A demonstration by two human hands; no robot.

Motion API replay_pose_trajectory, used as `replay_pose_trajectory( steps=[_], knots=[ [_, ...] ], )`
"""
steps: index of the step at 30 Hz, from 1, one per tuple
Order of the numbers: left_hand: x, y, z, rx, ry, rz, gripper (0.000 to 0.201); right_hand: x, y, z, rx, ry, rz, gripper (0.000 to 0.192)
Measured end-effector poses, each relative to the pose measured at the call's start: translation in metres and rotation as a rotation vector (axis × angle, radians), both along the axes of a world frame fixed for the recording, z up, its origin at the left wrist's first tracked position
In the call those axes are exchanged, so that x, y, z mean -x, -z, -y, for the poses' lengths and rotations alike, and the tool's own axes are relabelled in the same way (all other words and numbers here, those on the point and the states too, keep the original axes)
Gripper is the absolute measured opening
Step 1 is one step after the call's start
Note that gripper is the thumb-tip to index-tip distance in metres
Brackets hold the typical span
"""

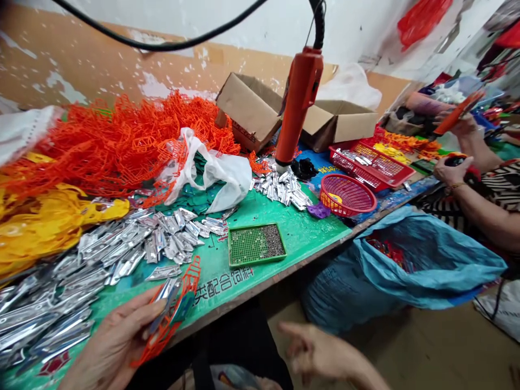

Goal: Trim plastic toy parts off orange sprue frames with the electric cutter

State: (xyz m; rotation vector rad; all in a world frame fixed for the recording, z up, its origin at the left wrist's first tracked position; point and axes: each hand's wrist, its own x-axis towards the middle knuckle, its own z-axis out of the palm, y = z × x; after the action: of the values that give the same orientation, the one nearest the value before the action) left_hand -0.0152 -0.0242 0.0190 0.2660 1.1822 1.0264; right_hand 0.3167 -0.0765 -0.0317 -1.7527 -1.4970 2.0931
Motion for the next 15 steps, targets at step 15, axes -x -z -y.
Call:
replay_pose_trajectory(
  steps=[15],
  knots=[
    [0.001,0.007,-0.009,0.061,0.079,-0.181,0.033,-0.02,-0.087,-0.099,-0.678,0.286,-0.294,0.037]
  ],
)
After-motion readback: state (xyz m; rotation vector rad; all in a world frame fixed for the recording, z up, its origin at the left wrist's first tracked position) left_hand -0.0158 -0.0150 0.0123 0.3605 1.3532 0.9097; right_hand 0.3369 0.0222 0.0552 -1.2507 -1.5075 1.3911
